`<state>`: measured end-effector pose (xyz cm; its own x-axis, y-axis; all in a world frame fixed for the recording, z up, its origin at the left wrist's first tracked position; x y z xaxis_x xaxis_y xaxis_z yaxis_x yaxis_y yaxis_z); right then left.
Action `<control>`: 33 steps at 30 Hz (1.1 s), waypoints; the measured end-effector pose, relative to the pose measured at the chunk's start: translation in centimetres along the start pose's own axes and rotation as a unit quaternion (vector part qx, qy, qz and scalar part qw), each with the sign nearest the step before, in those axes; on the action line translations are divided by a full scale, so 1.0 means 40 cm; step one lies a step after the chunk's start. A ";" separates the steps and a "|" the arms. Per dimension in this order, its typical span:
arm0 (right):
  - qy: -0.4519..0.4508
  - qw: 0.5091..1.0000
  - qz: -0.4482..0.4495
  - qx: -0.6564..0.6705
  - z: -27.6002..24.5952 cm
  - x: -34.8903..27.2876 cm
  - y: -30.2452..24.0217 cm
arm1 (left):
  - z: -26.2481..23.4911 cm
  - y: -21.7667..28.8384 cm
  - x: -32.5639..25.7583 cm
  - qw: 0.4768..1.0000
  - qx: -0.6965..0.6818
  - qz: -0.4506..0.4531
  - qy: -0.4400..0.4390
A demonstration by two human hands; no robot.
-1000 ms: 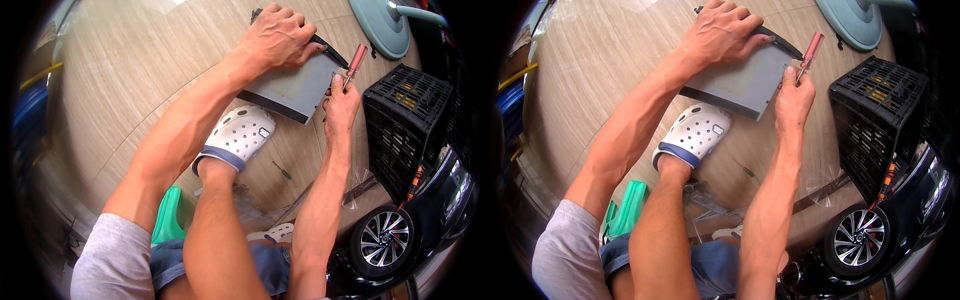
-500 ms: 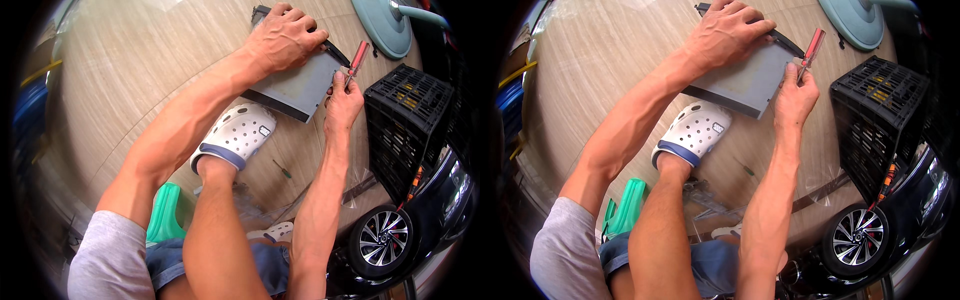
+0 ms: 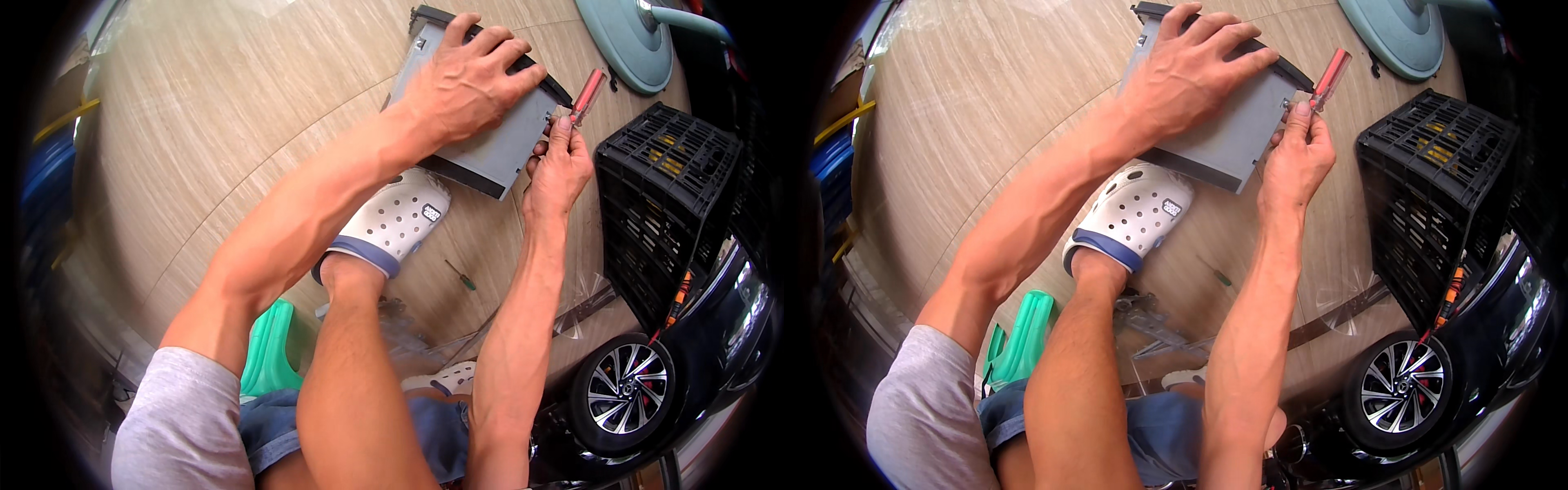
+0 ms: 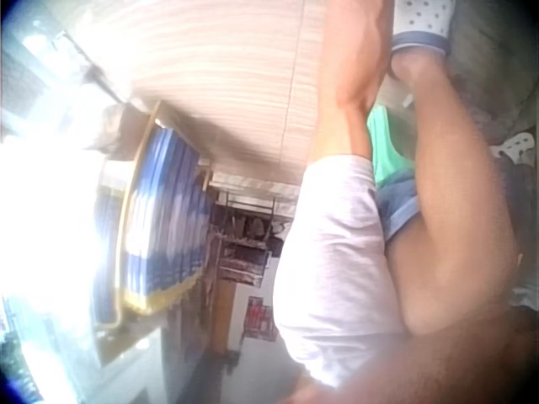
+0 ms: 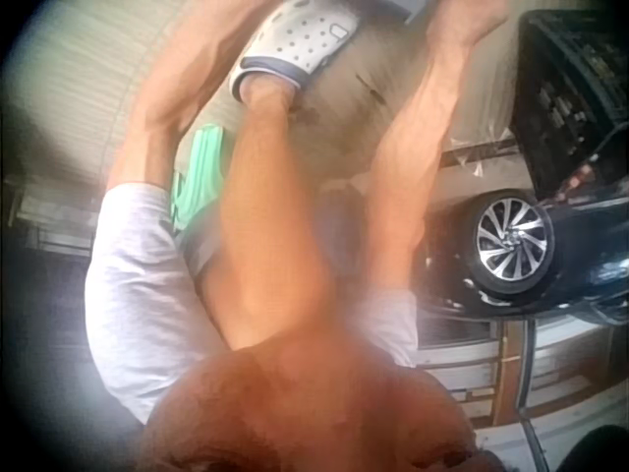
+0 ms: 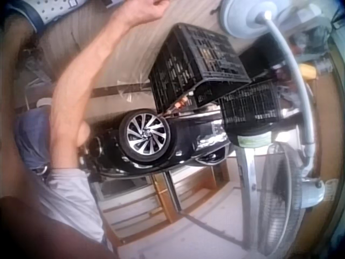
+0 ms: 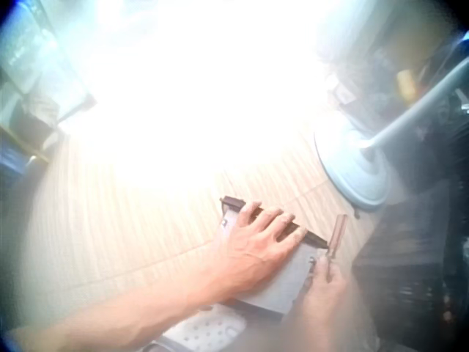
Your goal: The person sits on a small stool and uses a screwdriver to work on a mechanical part with gears, then shifts to a rectangular metal box to tighten screws. The person alternates between these two objects, using the screwdriver to adjust components on both.
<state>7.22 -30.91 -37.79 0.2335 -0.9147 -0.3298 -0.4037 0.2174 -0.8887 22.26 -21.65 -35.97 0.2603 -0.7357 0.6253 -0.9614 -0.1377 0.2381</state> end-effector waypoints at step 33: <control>0.012 0.974 -0.219 -0.054 -0.084 -0.071 -0.177 | 0.028 0.152 -0.066 0.986 -0.087 -0.132 -0.054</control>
<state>6.45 -31.00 -29.47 0.3829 -0.9202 0.0817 -0.3609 -0.2304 -0.9037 15.63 -21.29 -36.99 0.4791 -0.7570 0.4444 -0.8296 -0.2250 0.5111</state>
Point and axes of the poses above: each hand's wrist, its own x-axis towards the middle knuckle, its own z-axis out of the palm, y = z × x, the point moved 4 cm from there along x, towards the middle knuckle, and after that the axes turned 3 degrees about -x, right-handed, at the moved point
